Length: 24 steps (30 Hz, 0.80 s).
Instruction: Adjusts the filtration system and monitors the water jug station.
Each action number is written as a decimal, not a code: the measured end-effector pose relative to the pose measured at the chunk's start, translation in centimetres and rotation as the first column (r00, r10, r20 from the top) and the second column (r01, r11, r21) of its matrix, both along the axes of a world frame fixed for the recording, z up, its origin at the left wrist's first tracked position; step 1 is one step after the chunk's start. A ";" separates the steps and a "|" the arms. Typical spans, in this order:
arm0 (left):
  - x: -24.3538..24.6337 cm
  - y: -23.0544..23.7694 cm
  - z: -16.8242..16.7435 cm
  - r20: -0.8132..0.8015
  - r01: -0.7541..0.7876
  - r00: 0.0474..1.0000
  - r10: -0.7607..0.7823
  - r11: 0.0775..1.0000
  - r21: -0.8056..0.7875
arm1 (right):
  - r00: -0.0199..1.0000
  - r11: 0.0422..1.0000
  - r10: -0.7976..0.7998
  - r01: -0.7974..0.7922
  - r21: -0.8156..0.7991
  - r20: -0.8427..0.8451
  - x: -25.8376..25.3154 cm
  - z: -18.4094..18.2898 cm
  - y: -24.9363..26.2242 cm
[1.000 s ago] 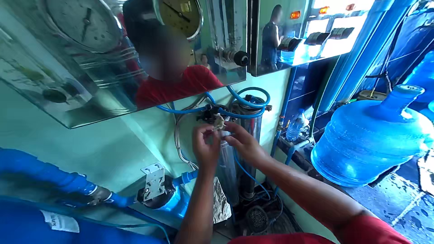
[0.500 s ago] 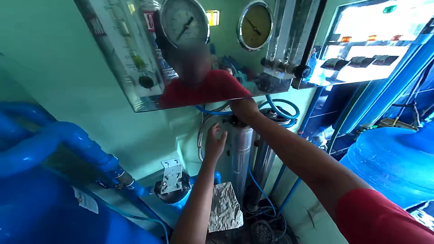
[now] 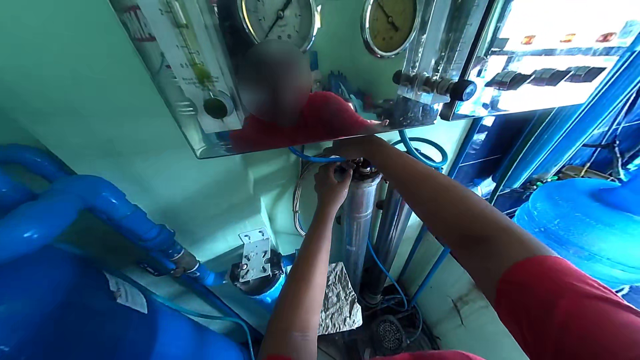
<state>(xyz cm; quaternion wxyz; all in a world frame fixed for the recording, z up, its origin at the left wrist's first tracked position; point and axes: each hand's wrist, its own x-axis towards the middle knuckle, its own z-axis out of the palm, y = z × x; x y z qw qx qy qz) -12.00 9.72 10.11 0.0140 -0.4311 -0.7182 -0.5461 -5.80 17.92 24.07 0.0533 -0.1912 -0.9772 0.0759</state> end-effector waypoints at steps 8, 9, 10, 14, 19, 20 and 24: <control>1.2 1.2 1.5 -0.007 -0.158 0.987 0.158 0.978 -0.138 | 0.998 0.998 0.058 -0.058 -0.015 0.010 0.7 0.4 -0.1; 1.4 1.3 1.7 0.014 -0.173 0.984 0.177 0.974 -0.146 | 0.998 0.998 0.059 -0.060 -0.009 -0.025 1.5 0.7 -0.8; 1.5 1.5 1.9 0.040 -0.188 0.980 0.196 0.971 -0.149 | 0.994 0.999 0.041 -0.039 0.018 -0.105 2.7 1.2 -2.0; 2.1 1.9 2.2 0.101 -0.232 0.964 0.247 0.962 -0.140 | 0.981 0.993 -0.111 0.102 -0.063 -0.158 6.5 4.2 -6.4; 2.2 2.0 2.6 0.057 -0.287 0.952 0.301 0.941 -0.180 | 0.995 0.966 0.076 -0.090 -0.242 -0.068 0.3 -0.2 0.4; 2.2 2.0 2.6 0.053 -0.295 0.950 0.308 0.939 -0.179 | 0.997 0.965 0.063 -0.070 -0.252 -0.038 -0.4 -0.3 0.7; 2.5 2.5 3.1 0.063 -0.325 0.938 0.341 0.927 -0.188 | 0.998 0.986 0.052 -0.046 -0.160 0.035 0.1 0.8 0.3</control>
